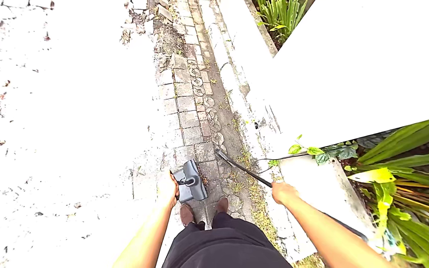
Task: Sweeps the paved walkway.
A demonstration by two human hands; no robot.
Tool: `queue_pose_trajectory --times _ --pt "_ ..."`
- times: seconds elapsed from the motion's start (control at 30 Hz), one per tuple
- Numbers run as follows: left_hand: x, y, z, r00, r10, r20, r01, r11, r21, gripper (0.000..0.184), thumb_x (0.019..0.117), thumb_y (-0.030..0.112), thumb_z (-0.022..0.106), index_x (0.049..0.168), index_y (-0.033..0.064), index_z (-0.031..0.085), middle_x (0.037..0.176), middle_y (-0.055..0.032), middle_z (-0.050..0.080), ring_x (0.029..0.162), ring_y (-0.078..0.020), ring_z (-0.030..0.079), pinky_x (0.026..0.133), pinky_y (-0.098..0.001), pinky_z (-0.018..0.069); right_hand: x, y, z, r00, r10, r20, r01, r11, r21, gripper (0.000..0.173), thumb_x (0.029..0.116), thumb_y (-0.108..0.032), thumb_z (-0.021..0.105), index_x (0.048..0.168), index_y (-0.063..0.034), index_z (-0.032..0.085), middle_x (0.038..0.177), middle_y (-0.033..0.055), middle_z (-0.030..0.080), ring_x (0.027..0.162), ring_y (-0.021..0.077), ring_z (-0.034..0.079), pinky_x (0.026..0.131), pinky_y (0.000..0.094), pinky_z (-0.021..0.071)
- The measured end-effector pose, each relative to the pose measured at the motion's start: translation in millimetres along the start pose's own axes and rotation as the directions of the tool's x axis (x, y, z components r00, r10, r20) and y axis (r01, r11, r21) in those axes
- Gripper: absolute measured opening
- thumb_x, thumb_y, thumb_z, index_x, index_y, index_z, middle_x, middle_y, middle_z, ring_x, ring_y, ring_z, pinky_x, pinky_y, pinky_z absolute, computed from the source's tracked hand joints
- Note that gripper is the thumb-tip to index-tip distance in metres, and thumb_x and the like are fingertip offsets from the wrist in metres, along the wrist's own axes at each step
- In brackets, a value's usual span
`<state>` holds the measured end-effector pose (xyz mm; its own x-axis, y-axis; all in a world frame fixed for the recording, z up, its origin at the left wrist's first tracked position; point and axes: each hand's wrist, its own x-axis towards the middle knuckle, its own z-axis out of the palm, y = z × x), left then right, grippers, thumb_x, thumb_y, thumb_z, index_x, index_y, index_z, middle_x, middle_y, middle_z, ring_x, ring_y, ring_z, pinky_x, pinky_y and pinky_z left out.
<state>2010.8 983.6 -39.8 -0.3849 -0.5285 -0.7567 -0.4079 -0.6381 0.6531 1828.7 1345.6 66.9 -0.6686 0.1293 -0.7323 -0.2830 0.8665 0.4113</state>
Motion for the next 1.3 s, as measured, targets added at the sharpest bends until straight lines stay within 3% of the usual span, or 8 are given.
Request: queue_pose_trajectory --times 0.23,0.43,0.6,0.73,0.87,1.03,1.2,1.3 --pt "-7.6 -3.2 -12.8 0.972 -0.065 0.225 0.09 0.991 -0.1 0.061 0.1062 0.068 0.02 0.073 0.0199 0.039 0.05 0.0047 0.03 0.036 -0.0087 0.028 0.036 -0.0234 0.0263 -8.8 -24.0 23.2 0.92 -0.287 0.267 0.261 0.957 0.129 0.043 0.1075 -0.034 0.043 0.143 -0.0148 0.057 0.124 0.0242 0.065 0.108 0.0409 0.065 0.087 0.0626 0.0507" --pt "-38.6 -18.0 -79.8 0.937 0.015 0.35 0.069 0.972 -0.226 0.064 0.109 0.06 0.015 0.069 0.0183 0.043 0.048 0.0059 0.03 0.034 -0.0063 0.027 0.033 -0.0215 0.0254 7.1 99.8 -9.9 0.891 -0.334 0.309 0.228 0.915 0.333 0.049 0.1101 -0.051 0.038 0.156 -0.0349 0.044 0.089 0.0089 0.061 0.059 0.0166 0.049 0.057 0.0365 0.045" --pt "-115.1 -15.2 -126.8 0.941 0.104 0.321 0.019 0.933 -0.359 0.064 0.1077 0.062 0.017 0.073 0.0183 0.049 0.049 0.0068 0.035 0.032 -0.0045 0.034 0.031 -0.0196 0.0319 9.7 223.8 -92.8 0.887 -0.373 0.272 0.256 0.888 0.383 0.04 0.1113 -0.041 0.044 0.148 -0.0327 0.055 0.073 0.0035 0.055 0.048 0.0113 0.044 0.046 0.0282 0.0406" --pt "-172.7 -7.1 -118.3 0.997 0.062 0.054 -0.048 0.973 -0.227 0.061 0.1093 0.06 0.016 0.072 0.0195 0.044 0.048 0.0082 0.031 0.032 -0.0029 0.03 0.031 -0.0183 0.0281 56.6 271.5 -137.8 0.892 -0.426 0.147 0.384 0.89 0.246 0.04 0.1122 -0.035 0.044 0.15 -0.0308 0.054 0.073 0.0056 0.056 0.05 0.0126 0.047 0.047 0.0287 0.0411" --pt "-240.5 -25.3 -63.4 0.969 0.077 -0.235 -0.101 0.991 -0.092 0.06 0.1098 0.058 0.023 0.07 0.0178 0.044 0.046 0.0061 0.029 0.032 -0.0048 0.026 0.03 -0.0197 0.0249 114.9 229.9 -141.7 0.846 -0.521 -0.114 0.502 0.85 -0.162 0.039 0.1083 -0.04 0.049 0.144 -0.0334 0.061 0.119 0.012 0.073 0.108 0.0332 0.069 0.094 0.0588 0.0526" --pt "-316.6 -86.1 -17.7 0.904 0.078 -0.42 -0.14 0.983 -0.118 0.061 0.1099 0.058 0.017 0.07 0.0192 0.043 0.044 0.0069 0.031 0.031 -0.0053 0.028 0.03 -0.0212 0.0286 119.6 125.8 -127.1 0.792 -0.547 -0.27 0.464 0.827 -0.317 0.034 0.0984 -0.025 0.058 0.131 -0.0195 0.067 0.104 0.0203 0.073 0.098 0.0431 0.07 0.075 0.0636 0.0552" --pt "-317.5 -152.8 69.6 0.923 0.033 -0.382 -0.069 0.994 -0.079 0.059 0.1111 0.054 0.022 0.069 0.0179 0.042 0.044 0.0055 0.032 0.032 -0.0064 0.03 0.032 -0.0226 0.029 107.2 44.5 -64.7 0.823 -0.523 -0.223 0.446 0.837 -0.318 0.045 0.1025 -0.013 0.055 0.146 -0.0029 0.049 0.122 0.0285 0.064 0.109 0.0465 0.067 0.084 0.0594 0.0568" --pt "-296.4 -166.6 75.5 0.937 0.002 -0.35 -0.036 0.995 -0.091 0.058 0.1115 0.053 0.026 0.069 0.0163 0.041 0.045 0.0038 0.03 0.032 -0.0083 0.028 0.031 -0.0238 0.0271 89.6 50.3 -35.7 0.821 -0.548 -0.16 0.451 0.795 -0.405 0.037 0.1009 -0.01 0.055 0.137 -0.0036 0.057 0.118 0.0245 0.067 0.109 0.0432 0.068 0.082 0.0566 0.0579"
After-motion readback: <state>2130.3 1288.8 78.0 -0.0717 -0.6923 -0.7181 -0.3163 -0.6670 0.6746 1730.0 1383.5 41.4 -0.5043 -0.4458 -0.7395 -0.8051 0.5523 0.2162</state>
